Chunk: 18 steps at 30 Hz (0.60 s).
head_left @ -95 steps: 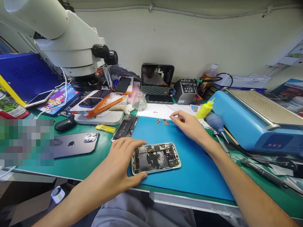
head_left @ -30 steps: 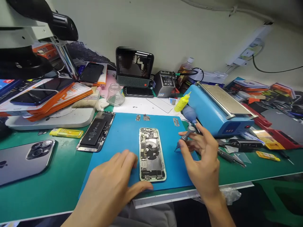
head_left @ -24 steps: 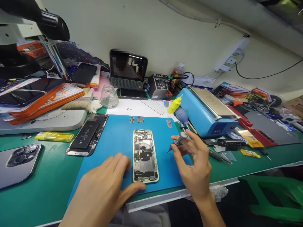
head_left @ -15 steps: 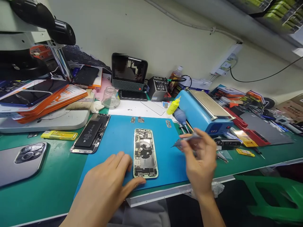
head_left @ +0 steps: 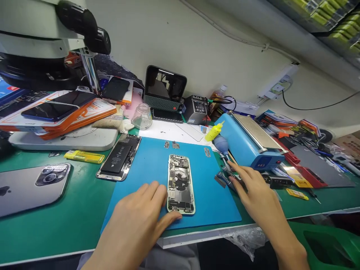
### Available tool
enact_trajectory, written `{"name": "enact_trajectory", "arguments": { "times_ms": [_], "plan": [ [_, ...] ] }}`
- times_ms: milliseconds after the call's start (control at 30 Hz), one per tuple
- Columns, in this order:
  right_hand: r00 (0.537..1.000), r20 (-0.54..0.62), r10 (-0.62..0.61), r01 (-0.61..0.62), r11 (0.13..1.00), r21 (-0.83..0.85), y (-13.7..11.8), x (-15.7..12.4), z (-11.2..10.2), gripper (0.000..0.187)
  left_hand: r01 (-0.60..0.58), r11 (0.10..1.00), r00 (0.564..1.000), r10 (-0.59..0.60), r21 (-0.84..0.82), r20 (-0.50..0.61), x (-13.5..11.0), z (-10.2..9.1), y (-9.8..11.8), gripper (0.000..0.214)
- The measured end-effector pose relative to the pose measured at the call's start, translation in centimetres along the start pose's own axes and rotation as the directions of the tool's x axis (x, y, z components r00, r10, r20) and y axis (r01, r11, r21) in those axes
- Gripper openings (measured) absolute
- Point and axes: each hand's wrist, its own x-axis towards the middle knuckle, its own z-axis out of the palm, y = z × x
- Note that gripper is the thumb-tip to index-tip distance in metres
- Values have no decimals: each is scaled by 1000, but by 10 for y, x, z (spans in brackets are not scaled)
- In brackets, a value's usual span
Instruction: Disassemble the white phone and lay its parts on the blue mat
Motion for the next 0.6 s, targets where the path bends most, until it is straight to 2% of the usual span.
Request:
{"name": "enact_trajectory", "arguments": {
  "times_ms": [133, 267, 367, 500, 600],
  "plan": [
    [986, -73, -149, 139, 981, -132, -7, -6, 4, 41, 20, 1000, 1000, -20, -1, -4, 2, -1, 0, 52],
    [984, -47, -169, 156, 965, -211, -15, -12, 3, 41, 29, 999, 1000, -29, -23, 3, 3, -2, 0, 54],
    [991, -25, -129, 122, 976, -179, -19, -12, 3, 41, 29, 999, 1000, -28, -35, 13, 3, -4, 0, 54],
    [1000, 17, 5, -3, 996, -94, -19, -10, 6, 47, 45, 997, 999, -44, -70, 20, 2, -3, 0, 50],
    [992, 75, 99, -97, 995, -25, -18, -8, 5, 53, 101, 987, 995, -99, -128, 22, 1, 0, -1, 42]
  ]
}}
